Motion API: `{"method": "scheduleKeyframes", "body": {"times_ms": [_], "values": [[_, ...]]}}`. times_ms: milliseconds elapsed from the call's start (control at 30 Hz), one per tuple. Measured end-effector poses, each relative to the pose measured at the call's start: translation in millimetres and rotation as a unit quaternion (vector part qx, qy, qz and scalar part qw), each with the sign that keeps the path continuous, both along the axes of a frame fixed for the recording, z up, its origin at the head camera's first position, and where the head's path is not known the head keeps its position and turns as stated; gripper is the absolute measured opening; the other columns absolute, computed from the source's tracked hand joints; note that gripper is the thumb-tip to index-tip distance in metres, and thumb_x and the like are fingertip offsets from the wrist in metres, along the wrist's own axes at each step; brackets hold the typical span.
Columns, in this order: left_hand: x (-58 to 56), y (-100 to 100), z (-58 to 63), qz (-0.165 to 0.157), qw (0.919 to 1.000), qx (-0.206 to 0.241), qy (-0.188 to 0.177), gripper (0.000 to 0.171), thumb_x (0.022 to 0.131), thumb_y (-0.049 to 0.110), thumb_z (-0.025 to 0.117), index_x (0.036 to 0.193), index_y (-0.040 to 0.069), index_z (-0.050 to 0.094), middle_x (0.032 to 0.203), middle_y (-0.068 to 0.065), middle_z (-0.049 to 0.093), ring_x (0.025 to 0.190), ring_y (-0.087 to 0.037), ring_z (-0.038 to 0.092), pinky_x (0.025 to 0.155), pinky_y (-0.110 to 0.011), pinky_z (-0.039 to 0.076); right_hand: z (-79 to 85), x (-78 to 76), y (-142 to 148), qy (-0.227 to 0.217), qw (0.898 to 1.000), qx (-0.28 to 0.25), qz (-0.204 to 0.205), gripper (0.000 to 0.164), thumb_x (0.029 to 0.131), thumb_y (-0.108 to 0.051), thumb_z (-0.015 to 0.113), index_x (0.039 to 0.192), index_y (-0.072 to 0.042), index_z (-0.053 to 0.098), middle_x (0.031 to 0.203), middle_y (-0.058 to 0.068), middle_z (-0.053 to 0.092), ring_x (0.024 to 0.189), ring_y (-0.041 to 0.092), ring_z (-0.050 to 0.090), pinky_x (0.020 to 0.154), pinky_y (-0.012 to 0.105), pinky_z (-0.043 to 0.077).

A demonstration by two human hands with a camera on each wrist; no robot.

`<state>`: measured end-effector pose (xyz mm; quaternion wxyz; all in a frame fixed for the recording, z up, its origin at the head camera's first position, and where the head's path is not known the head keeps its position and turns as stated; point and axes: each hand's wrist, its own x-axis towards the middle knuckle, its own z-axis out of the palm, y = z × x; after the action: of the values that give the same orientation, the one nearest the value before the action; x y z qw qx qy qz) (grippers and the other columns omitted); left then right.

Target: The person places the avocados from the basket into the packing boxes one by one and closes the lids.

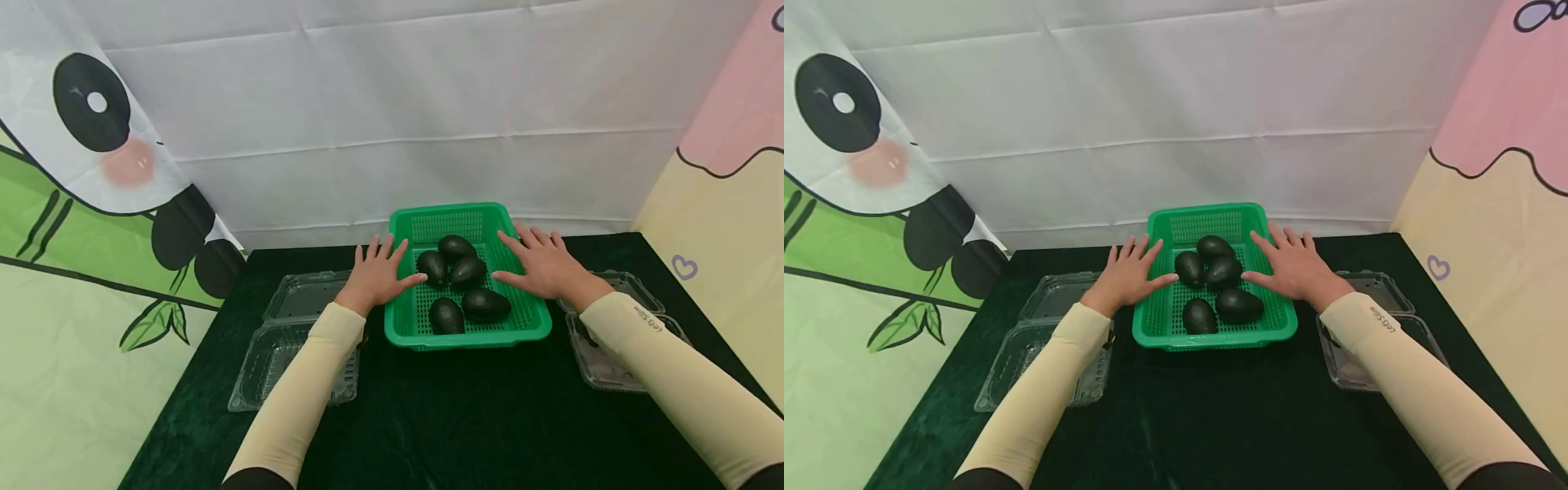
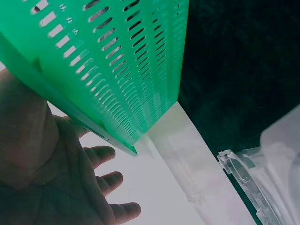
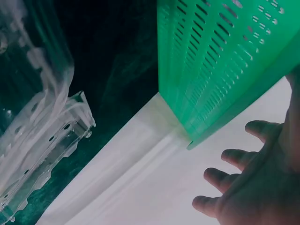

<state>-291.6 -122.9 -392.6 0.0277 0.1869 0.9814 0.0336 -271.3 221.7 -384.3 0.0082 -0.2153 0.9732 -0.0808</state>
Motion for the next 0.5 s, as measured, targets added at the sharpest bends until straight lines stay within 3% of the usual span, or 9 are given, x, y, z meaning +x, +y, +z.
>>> {"method": "scheduleKeyframes", "body": {"times_ms": [500], "values": [[3.9,0.8,1.9,-0.006,0.9999,0.011,0.002,0.09,0.099,0.074,0.042,0.167,0.022,0.015,0.172,-0.014,0.01,0.157,-0.041,0.006,0.122,-0.065,0.006,-0.9,1.5,-7.7,0.002,1.0,-0.001,0.003,0.089,0.101,-0.067,0.05,0.167,-0.015,0.019,0.17,0.022,0.01,0.152,0.05,0.012,0.117,0.072,0.003]]}}
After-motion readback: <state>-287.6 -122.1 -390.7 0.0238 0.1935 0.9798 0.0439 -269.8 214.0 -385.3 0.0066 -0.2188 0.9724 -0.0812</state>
